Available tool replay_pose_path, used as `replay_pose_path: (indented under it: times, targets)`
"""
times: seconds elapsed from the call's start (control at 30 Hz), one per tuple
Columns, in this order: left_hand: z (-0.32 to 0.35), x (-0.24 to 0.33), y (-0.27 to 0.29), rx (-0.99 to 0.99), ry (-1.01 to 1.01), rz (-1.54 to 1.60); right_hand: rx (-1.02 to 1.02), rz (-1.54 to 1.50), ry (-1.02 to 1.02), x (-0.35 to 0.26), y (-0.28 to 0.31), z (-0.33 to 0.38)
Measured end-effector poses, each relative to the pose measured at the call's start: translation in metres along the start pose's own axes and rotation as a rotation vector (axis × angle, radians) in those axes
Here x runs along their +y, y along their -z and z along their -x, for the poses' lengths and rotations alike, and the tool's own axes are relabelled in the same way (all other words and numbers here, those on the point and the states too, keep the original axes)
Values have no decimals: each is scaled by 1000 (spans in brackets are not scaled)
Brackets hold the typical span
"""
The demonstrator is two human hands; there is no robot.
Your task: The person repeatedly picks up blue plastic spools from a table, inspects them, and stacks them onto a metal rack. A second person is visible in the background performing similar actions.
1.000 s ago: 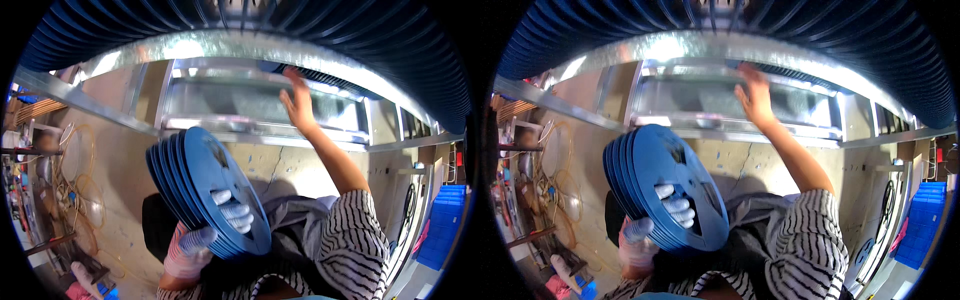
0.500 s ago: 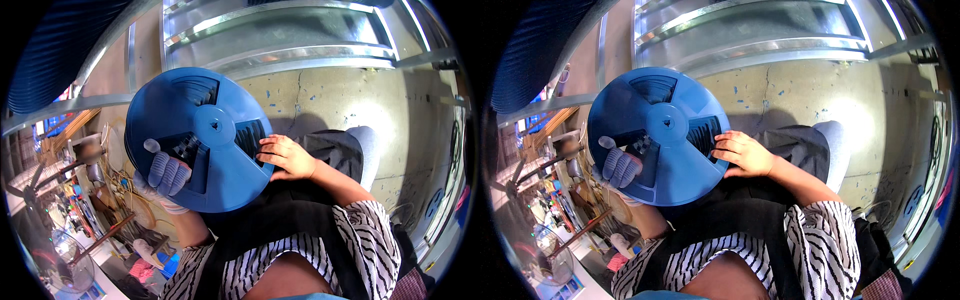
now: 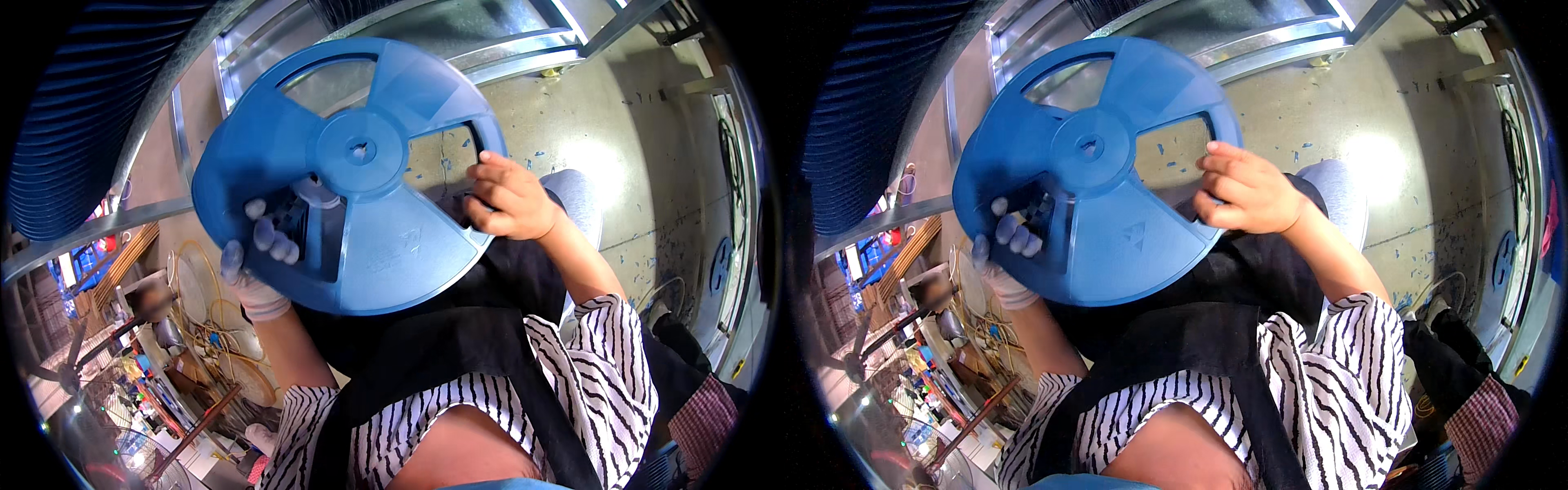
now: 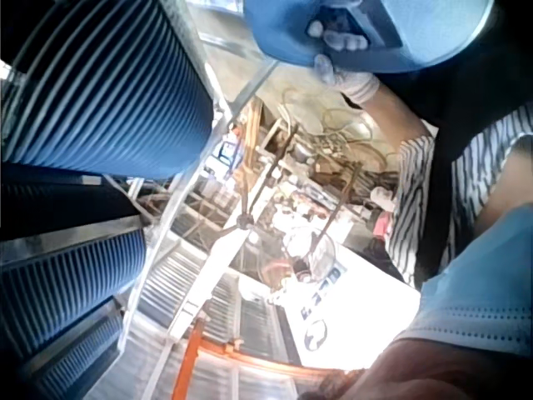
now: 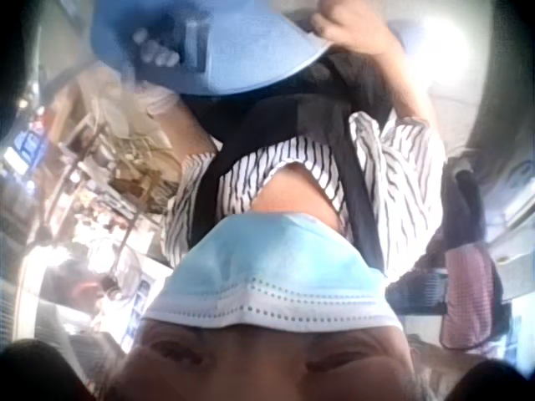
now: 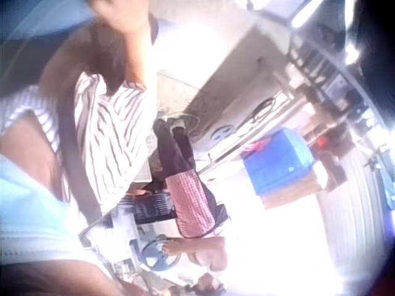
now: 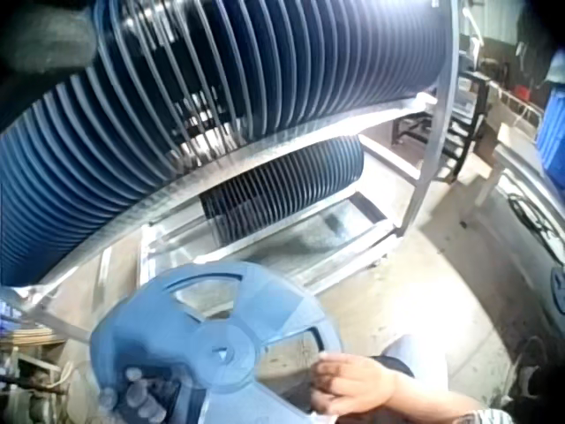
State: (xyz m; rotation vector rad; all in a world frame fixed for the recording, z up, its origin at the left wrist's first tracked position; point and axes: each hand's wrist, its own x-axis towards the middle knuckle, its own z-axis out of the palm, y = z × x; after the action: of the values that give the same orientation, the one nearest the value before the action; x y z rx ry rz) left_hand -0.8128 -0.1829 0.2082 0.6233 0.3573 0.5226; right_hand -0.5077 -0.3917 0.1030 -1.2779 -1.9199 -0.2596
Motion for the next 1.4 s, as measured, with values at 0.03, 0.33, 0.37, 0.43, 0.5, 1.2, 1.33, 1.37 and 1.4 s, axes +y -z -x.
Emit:
replay_pose_path:
  times: [0.03, 0.33, 0.37, 0.43, 0.5, 1.2, 1.33, 1.37, 1.4]
  targets:
    - [-4, 0, 3, 18, 24, -51, 21, 56, -7, 2, 5, 0]
    - [-38, -11, -5, 10, 138, -39, 121, 178, -54, 8, 22, 9]
    - [-37, -11, -6, 49, 137, -60, 124, 179, -53, 7, 23, 10]
    - [-37, -11, -7, 126, 133, -99, 116, 188, -47, 6, 25, 11]
    - [-38, -13, -11, 141, 124, -107, 110, 185, -63, 3, 26, 14]
    - [-13, -20, -13, 364, 175, -358, 1174, -1405, -1600, 25, 15, 82]
    - [-11, -22, -15, 431, 189, -414, 1253, -1459, -1559, 29, 6, 97]
    - [-8, -21, -14, 439, 186, -418, 1272, -1475, -1544, 30, 5, 98]
    - [-6, -21, -14, 466, 180, -436, 1289, -1490, -1530, 31, 4, 99]
